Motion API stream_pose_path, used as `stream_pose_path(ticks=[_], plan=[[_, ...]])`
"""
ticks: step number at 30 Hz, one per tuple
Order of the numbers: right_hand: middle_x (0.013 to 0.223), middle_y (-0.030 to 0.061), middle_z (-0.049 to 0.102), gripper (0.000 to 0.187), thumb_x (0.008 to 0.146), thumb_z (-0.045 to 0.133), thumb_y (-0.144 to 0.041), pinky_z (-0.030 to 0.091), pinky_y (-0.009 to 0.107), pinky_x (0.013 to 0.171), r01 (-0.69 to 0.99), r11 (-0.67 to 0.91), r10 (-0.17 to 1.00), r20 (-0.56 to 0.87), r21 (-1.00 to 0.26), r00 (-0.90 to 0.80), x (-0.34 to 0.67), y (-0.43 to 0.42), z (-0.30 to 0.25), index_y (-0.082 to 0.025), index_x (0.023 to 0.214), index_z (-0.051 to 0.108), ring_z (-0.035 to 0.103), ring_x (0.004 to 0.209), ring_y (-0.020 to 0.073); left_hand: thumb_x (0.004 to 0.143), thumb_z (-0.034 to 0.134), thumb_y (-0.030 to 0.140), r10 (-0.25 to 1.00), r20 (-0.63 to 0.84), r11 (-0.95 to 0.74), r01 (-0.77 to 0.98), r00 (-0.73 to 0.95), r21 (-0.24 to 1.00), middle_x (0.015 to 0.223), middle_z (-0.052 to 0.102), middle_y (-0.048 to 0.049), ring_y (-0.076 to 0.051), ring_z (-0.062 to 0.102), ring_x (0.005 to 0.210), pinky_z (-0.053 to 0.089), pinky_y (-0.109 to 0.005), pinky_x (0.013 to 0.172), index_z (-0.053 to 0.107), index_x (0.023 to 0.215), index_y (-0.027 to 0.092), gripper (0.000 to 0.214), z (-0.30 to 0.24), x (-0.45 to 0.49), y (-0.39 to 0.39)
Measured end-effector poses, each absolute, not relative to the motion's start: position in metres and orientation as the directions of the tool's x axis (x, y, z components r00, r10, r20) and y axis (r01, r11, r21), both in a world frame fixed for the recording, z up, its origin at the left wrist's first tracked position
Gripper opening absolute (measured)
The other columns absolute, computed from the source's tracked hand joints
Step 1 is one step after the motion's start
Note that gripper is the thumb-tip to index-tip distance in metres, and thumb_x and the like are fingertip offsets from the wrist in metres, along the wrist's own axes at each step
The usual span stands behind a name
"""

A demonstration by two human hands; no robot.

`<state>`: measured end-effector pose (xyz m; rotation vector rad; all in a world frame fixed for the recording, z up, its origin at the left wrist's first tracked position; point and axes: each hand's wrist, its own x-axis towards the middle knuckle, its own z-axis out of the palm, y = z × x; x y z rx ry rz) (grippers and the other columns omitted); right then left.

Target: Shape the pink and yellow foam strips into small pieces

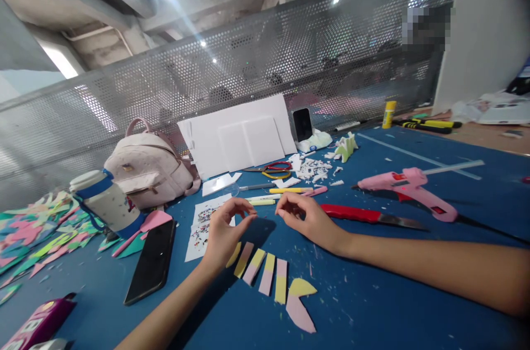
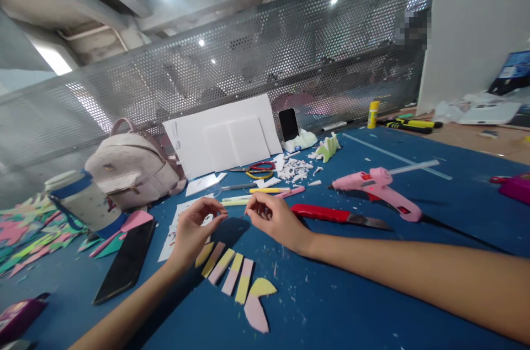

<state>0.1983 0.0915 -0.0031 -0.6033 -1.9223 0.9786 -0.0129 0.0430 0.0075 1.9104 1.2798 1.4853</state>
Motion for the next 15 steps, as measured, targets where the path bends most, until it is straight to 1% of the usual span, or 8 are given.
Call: stream_pose_path(ticks=[5, 15], plan=[[0.071, -0.0006, 0.054, 0.011, 0.091, 0.055, -0.023, 0.033, 0.026, 0.054, 0.038, 0.582, 0.708, 0.484, -0.812, -0.515, 0.1987, 0.0928, -0.0053, -0.02, 0.081, 0.059, 0.046, 0.061, 0.0141, 0.08, 0.07, 0.012, 0.829, 0.56, -0.523, 0.38, 0.017, 0.763, 0.081, 0.068, -0.0025, -0.017, 0.064, 0.075, 0.052, -0.028, 0.071, 0.064, 0.088, 0.019, 0.012, 0.0081, -0.01, 0.0409], [0.066, -0.002, 0.052, 0.012, 0.088, 0.057, -0.02, 0.033, 0.025, 0.052, 0.058, 0.604, 0.692, 0.487, -0.795, -0.533, 0.1977, 0.0908, -0.0053, -0.019, 0.076, 0.057, 0.044, 0.058, 0.0128, 0.082, 0.069, 0.011, 0.825, 0.565, -0.531, 0.352, 0.005, 0.771, 0.082, 0.069, -0.0027, -0.017, 0.064, 0.077, 0.052, -0.029, 0.072, 0.064, 0.093, 0.019, 0.015, 0.0065, -0.0105, 0.0407]])
